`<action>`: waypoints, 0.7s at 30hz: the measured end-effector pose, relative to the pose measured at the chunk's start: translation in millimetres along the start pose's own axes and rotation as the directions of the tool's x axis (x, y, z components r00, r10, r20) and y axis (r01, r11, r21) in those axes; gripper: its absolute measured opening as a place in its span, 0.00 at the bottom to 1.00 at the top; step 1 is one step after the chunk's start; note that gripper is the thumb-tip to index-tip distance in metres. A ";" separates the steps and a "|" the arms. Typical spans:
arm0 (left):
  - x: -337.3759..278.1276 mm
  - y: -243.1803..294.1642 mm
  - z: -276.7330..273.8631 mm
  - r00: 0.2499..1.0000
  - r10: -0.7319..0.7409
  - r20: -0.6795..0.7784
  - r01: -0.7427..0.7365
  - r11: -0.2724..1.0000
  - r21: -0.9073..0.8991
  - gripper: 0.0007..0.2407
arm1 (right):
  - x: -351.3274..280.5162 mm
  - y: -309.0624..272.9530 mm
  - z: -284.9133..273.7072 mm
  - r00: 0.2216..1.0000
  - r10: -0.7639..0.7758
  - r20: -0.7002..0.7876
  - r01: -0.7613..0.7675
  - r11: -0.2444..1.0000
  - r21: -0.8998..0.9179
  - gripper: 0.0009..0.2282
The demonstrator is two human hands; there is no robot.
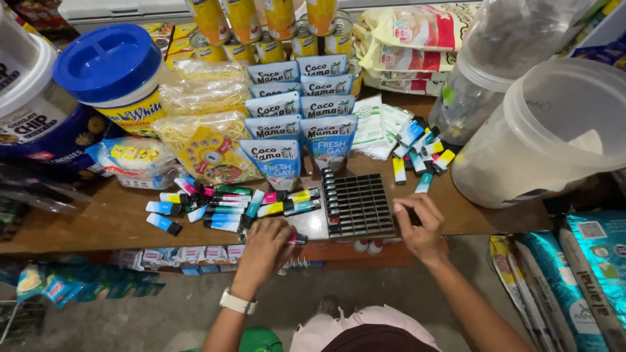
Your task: Organizing small colorful tubes and vape pens into a display rack on a retail counter.
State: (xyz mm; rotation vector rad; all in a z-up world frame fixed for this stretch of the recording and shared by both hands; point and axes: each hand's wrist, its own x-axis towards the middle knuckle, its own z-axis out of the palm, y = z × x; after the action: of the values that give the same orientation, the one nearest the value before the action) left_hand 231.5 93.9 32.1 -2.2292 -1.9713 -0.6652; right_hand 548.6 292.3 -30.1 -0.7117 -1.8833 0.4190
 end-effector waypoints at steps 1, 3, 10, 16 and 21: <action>-2.0 7.2 1.8 1.000 0.000 0.001 0.000 1.000 0.003 0.14 | -2.6 -10.6 0.5 1.000 0.000 -0.002 0.000 1.000 0.003 0.04; 0.8 17.8 5.7 0.995 -0.031 -0.098 0.017 0.990 -0.140 0.12 | -1.4 -29.4 3.0 0.991 -0.105 0.080 0.098 0.992 0.085 0.04; 36.4 97.0 8.7 0.936 -0.227 -0.270 0.031 0.815 -0.578 0.10 | 30.1 -126.9 -1.0 0.940 -0.248 0.234 0.122 0.886 0.447 0.13; 70.8 110.9 0.2 0.875 -0.247 -0.417 -0.059 0.800 -0.598 0.20 | 51.9 -62.2 9.9 0.932 0.189 0.311 -0.322 0.824 0.466 0.10; 84.6 92.7 37.5 0.790 -0.479 -0.382 0.030 0.652 -0.757 0.29 | 107.1 -46.9 32.1 0.986 0.028 0.167 -0.083 0.938 0.336 0.08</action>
State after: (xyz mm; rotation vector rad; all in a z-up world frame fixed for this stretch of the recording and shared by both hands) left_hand 336.5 170.1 50.1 -1.6339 -1.8899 -2.1926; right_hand 474.7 326.7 59.7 -0.5088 -1.8754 0.8387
